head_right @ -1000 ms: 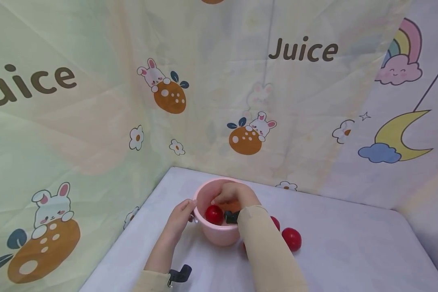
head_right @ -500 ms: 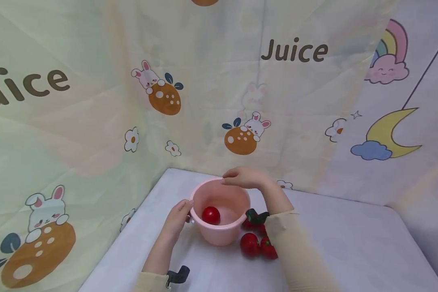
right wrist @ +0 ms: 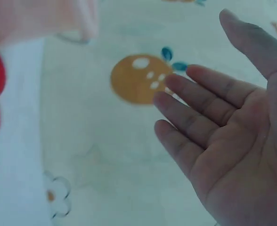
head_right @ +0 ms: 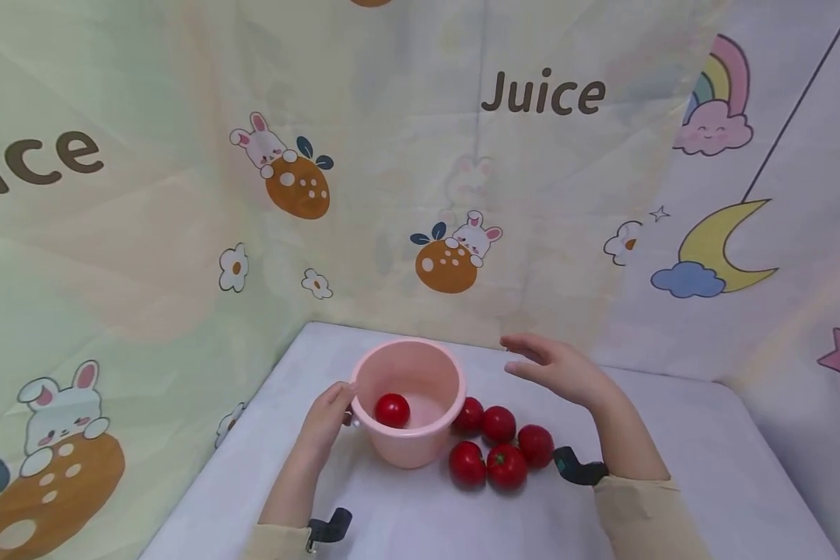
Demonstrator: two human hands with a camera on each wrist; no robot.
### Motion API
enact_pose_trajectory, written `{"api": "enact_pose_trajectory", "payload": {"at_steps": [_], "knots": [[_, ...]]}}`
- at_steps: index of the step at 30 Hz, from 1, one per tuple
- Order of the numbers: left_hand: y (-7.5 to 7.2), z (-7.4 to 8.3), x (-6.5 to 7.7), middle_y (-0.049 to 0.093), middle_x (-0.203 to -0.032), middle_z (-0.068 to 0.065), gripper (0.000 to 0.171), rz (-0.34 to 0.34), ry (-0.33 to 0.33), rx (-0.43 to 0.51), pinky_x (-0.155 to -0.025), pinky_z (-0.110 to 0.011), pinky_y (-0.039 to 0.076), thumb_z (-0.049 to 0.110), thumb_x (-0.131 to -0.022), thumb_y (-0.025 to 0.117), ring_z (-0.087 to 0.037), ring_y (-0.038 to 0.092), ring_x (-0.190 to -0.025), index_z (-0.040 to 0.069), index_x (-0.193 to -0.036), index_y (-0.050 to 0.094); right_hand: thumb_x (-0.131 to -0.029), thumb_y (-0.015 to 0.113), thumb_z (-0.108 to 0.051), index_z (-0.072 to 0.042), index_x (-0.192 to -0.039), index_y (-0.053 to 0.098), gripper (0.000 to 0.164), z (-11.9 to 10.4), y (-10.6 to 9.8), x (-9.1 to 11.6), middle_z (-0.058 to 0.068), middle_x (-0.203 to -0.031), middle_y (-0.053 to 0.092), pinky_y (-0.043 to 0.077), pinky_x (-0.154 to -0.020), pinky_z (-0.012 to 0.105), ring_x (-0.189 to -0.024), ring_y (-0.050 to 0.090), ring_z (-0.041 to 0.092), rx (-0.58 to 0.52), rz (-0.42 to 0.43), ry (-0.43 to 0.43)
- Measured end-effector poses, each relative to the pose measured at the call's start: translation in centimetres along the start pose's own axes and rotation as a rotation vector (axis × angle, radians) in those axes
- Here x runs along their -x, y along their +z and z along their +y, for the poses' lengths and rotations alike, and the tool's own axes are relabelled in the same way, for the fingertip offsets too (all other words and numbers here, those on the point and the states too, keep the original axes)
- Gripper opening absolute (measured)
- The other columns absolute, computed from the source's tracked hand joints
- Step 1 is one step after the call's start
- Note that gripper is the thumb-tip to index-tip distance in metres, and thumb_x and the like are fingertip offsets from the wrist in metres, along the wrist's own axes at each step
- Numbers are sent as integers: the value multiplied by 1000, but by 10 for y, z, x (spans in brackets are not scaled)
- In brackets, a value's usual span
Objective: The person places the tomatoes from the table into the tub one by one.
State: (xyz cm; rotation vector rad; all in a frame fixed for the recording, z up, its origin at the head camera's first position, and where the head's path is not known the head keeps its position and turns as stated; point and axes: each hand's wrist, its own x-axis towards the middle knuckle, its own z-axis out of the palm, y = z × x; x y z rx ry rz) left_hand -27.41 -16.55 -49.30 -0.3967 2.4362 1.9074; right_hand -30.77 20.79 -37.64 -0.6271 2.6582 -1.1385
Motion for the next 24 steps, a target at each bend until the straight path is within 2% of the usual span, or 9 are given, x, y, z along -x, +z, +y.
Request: {"api": "enact_pose_trajectory", "payload": {"at_steps": [6,14,19,24], "knots": [[-2,0,-1,59,-85,-3,51,-4,-4,36,-74,-37,42,59,-85,48,-26,53,-84,11,-96,59,-82,62,-47,-27,-140,35,67,57,19,25,6,-145,37,42,-92,55,-135,30,37,-36,30,79],[-1,1,1,59,-83,-2,50,-7,-6,42,-72,-35,41,58,-86,47,-21,52,-78,10,-96,59,-81,64,-42,-23,-143,28,74,116,53,50,11,-148,29,35,-96,60,-136,21,43,-92,26,191],[-1,0,1,59,-84,-2,50,-8,-4,41,-72,-34,41,58,-86,46,-23,52,-80,11,-97,59,-78,67,-44,-23,-144,25,81,138,70,55,10,-150,27,36,-96,58,-138,18,42,-145,12,284],[-2,1,1,60,-84,-2,50,-8,-5,48,-74,-37,41,59,-86,47,-25,53,-82,11,-97,60,-74,70,-45,-23,-142,30,82,149,82,54,9,-148,31,39,-97,54,-138,22,38,-166,36,326]]}}
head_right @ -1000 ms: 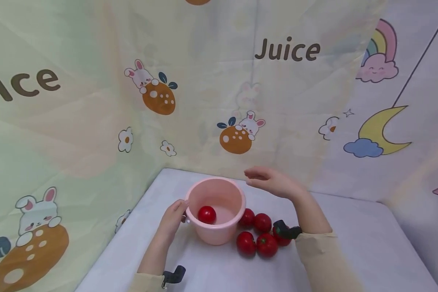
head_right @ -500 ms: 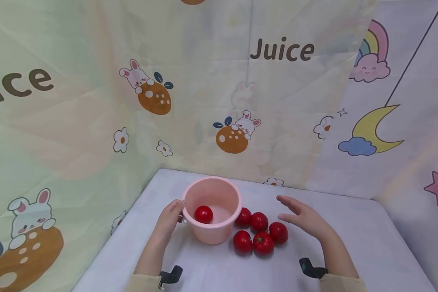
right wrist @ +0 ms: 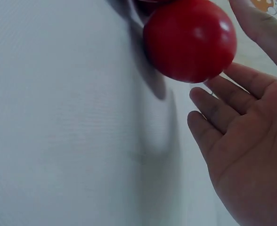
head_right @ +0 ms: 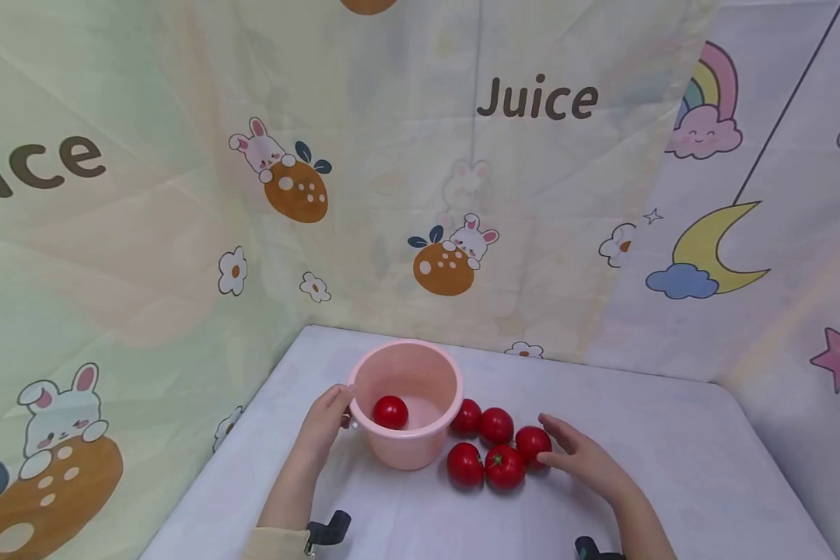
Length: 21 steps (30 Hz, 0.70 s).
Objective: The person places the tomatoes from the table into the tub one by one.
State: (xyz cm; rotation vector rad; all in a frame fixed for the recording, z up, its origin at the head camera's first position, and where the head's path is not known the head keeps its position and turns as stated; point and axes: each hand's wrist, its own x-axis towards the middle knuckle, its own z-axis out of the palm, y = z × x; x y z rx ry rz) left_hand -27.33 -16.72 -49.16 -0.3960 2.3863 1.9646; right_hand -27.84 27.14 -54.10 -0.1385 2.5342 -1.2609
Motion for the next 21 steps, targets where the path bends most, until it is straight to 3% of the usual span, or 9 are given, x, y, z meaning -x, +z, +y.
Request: {"api": "enact_pose_trajectory", "payload": {"at_steps": [8,21], "knots": [[0,0,-1,59,-85,-2,53,-13,0,-2,-75,-37,42,61,-84,47,-21,52,-79,12,-98,60,-68,69,-56,-22,-139,37,85,8,9,-4,12,-143,38,39,-94,58,-133,30,38,84,46,67],[-1,-1,-1,59,-84,-3,53,-9,5,-7,-74,-36,41,62,-84,47,-22,52,-81,11,-97,59,-66,70,-57,-24,-136,42,83,11,12,-6,12,-139,44,43,-90,54,-130,36,38,97,61,64]]}}
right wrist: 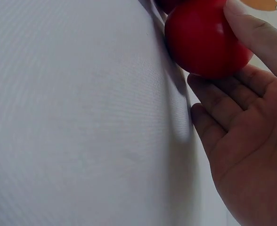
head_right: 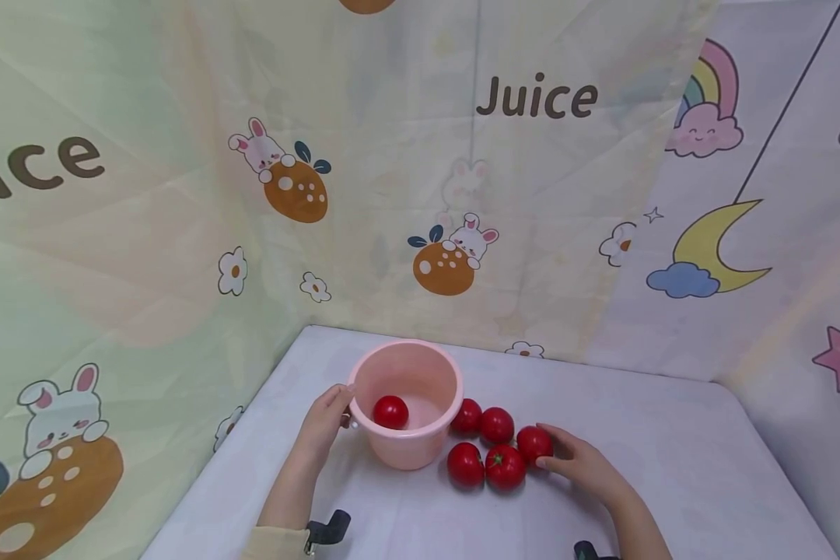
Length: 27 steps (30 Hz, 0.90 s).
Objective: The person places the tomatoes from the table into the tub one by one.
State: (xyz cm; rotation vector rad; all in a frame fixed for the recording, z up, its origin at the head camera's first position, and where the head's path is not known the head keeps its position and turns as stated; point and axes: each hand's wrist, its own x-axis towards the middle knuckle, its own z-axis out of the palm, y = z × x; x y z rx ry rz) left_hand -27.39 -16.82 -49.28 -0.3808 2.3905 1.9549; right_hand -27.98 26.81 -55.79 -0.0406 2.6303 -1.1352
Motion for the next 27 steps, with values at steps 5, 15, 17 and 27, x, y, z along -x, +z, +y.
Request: {"api": "enact_pose_trajectory", "payload": {"at_steps": [5,15,17,27], "knots": [[1,0,0,59,-83,-3,55,0,7,9,-75,-38,41,61,-84,47,-22,52,-80,10,-99,59,-66,70,-56,-25,-136,42,82,2,-1,-1,11,-139,45,45,-90,52,-129,37,38,-6,1,-14],[1,-1,-1,58,-83,-3,55,-3,6,10,-75,-38,41,61,-84,47,-22,52,-80,10,-98,59,-65,70,-57,-25,-136,42,83,4,1,-2,11,-139,45,44,-91,51,-130,37,37,-19,1,8],[1,-1,-1,58,-83,-3,56,-4,9,9,-74,-38,41,62,-84,47,-22,51,-80,9,-98,59,-65,71,-57,-25,-137,41,84,4,1,-1,11,-139,45,45,-91,51,-130,37,37,-28,4,9],[1,0,0,59,-84,-4,53,4,6,14,-77,-38,42,61,-84,49,-22,52,-80,10,-97,59,-70,68,-55,-26,-136,41,77,7,-5,1,9,-140,44,46,-90,49,-130,38,36,-68,15,-5]]}}
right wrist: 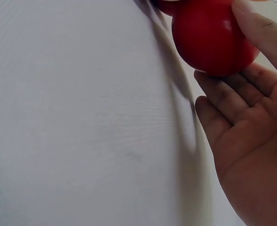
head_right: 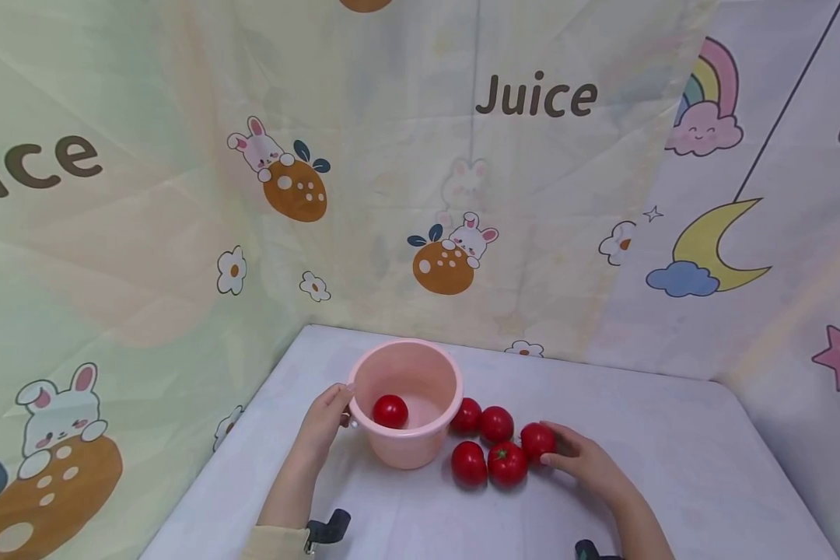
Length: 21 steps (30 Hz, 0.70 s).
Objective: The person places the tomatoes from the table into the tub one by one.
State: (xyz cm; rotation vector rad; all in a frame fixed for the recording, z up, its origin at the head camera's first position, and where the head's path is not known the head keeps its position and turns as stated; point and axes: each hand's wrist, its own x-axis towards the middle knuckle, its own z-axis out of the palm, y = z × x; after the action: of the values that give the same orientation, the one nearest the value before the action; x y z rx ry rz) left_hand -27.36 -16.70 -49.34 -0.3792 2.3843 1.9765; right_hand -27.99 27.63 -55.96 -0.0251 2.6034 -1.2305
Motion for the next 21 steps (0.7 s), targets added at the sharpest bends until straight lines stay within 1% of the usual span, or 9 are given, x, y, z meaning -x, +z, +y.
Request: {"api": "enact_pose_trajectory", "payload": {"at_steps": [5,9,13,16,21], "knots": [[0,1,0,59,-83,-3,52,4,-2,-4,-76,-38,42,60,-84,48,-22,52,-80,11,-95,59,-71,67,-56,-27,-137,39,77,-1,-9,-2,9,-141,42,46,-90,49,-130,37,36,5,7,-19],[1,1,0,59,-83,-3,51,5,-1,-4,-75,-38,42,60,-84,48,-21,52,-79,12,-93,59,-71,66,-58,-28,-138,37,79,-11,-18,1,11,-142,40,47,-88,50,-129,37,37,10,17,-19],[1,0,0,59,-83,-3,52,4,5,-2,-75,-36,42,60,-84,48,-21,52,-79,11,-95,59,-73,66,-56,-27,-140,34,80,-25,-27,5,12,-142,40,47,-87,51,-129,37,38,4,23,-42],[1,0,1,59,-84,-3,52,3,9,-1,-75,-36,43,60,-84,48,-21,52,-79,11,-96,59,-74,66,-53,-28,-140,33,78,-34,-33,6,12,-141,41,47,-87,51,-128,39,38,-8,23,-77],[0,0,0,59,-84,-4,48,7,6,-1,-75,-36,43,61,-84,49,-21,52,-80,15,-91,59,-75,67,-49,-32,-139,35,73,-49,-41,3,11,-139,44,48,-86,49,-125,42,37,-29,22,-143]]}}
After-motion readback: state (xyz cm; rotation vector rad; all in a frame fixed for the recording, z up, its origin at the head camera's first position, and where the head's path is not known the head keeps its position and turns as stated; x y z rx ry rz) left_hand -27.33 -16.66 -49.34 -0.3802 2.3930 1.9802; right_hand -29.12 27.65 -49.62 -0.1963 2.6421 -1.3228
